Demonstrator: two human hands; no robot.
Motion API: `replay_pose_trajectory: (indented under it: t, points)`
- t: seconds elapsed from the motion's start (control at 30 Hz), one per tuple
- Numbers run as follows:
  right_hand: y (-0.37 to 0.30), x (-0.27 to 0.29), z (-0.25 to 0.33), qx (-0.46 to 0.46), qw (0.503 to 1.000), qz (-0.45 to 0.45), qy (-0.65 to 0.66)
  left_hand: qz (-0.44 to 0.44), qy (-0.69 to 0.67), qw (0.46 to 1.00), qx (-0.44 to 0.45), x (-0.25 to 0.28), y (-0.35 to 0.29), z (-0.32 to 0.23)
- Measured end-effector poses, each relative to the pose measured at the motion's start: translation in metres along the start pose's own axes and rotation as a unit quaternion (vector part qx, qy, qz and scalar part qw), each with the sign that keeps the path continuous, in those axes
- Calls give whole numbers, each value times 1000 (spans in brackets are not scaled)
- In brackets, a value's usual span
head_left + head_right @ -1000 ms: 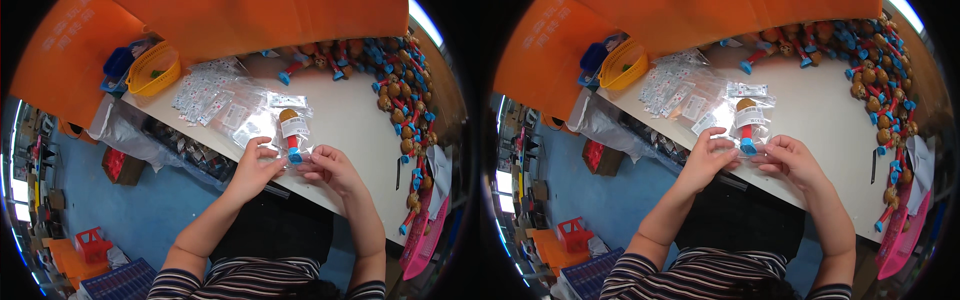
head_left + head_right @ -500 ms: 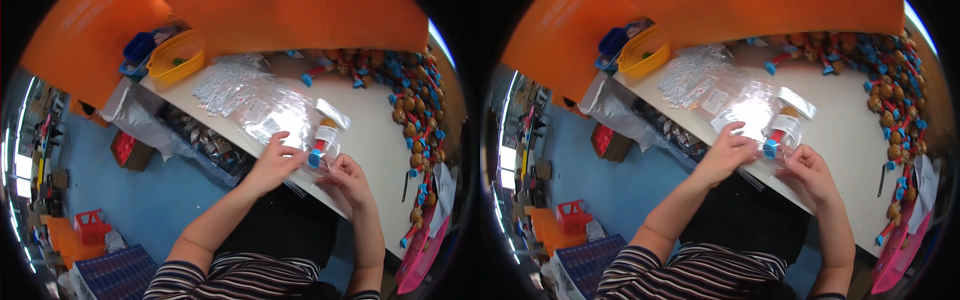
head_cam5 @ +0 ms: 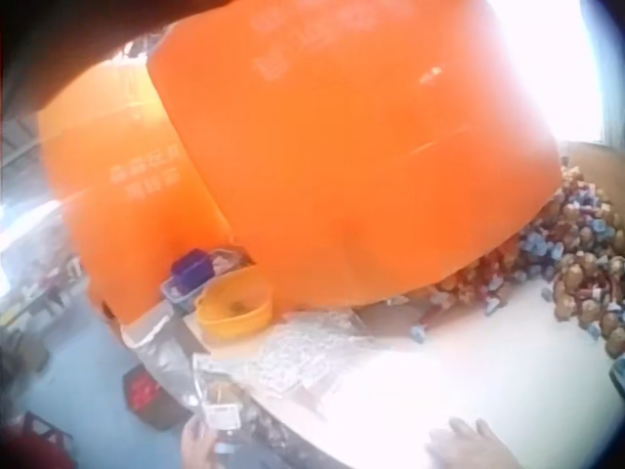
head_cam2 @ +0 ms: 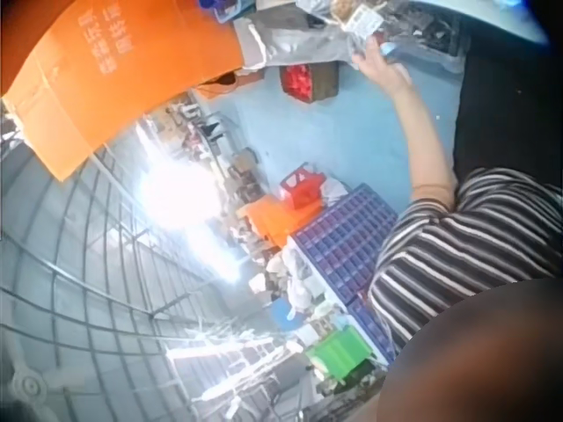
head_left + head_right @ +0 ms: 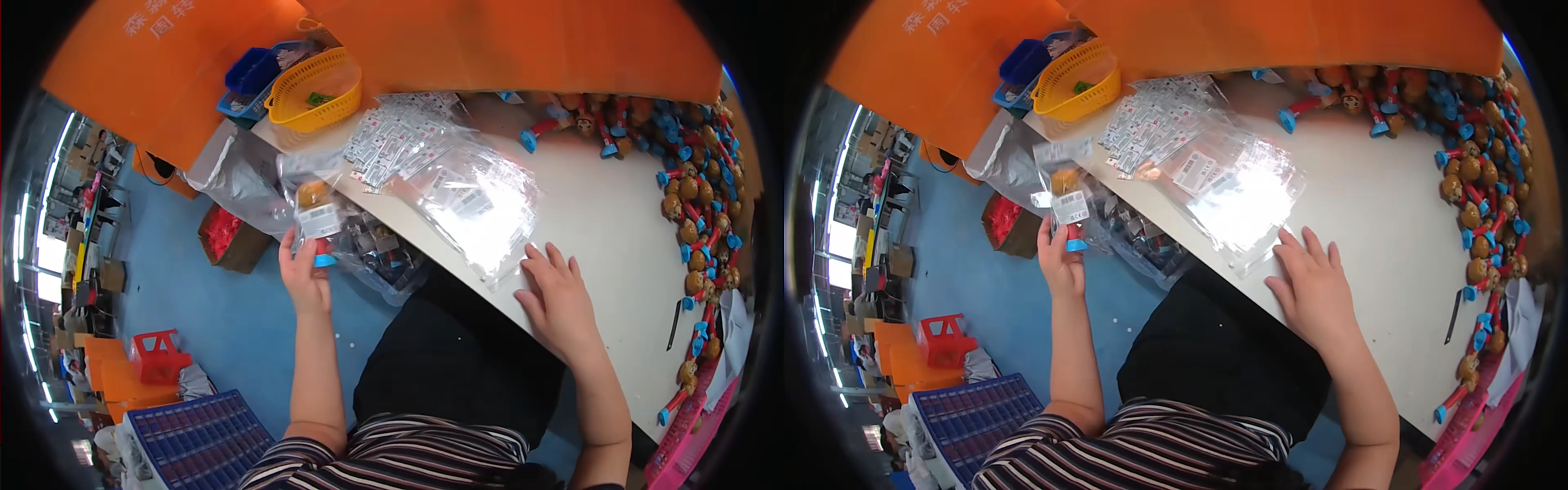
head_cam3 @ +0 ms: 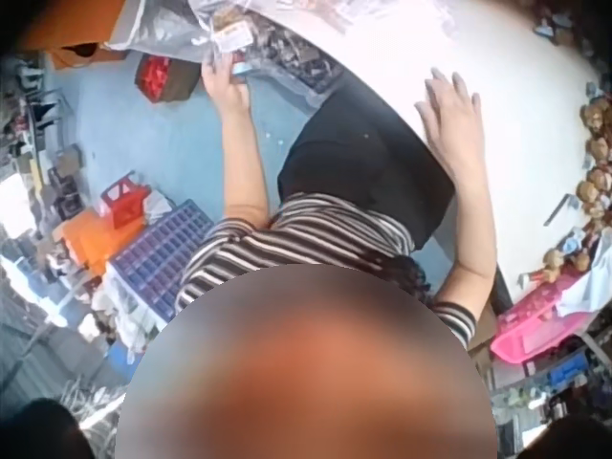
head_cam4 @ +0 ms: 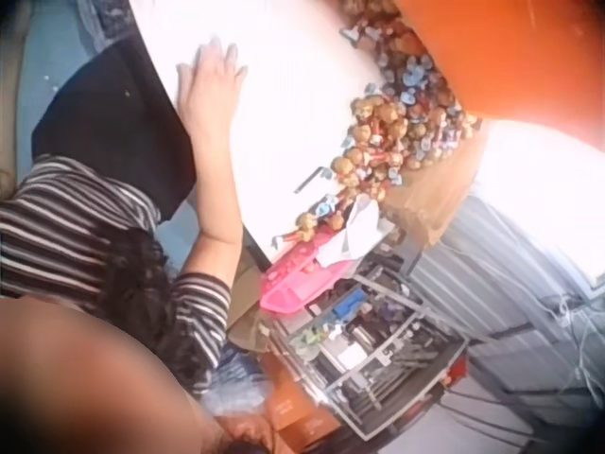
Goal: Packaging small toy figures into individual plastic bags.
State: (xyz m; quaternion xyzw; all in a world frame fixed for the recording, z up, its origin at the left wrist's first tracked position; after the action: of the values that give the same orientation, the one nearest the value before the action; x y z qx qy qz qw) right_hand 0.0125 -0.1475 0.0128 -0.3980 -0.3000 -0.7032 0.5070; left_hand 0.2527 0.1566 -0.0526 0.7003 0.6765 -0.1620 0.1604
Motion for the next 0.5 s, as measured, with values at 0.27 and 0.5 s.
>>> replay_pose_trajectory:
  t: [0.27,0.5]
  points:
    - [3,-3,-4,2,1000,-30,5,46,115,992,-11,50,59,99]
    - [5,-4,0,2,999,-51,14,187,-9,972,145,63,65,121]
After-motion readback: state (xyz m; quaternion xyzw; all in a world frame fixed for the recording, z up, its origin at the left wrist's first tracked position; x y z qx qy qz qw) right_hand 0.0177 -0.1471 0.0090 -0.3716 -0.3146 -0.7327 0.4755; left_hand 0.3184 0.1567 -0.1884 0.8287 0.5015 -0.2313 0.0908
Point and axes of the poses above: each hand's wrist, its own y-axis towards the middle knuckle, its own x-axis out of the back of the hand, z = x × y, the point moved 8 cm from there along y, towards the middle knuckle, and after that the axes turned 6 degrees about y, right-handed, at the moved point
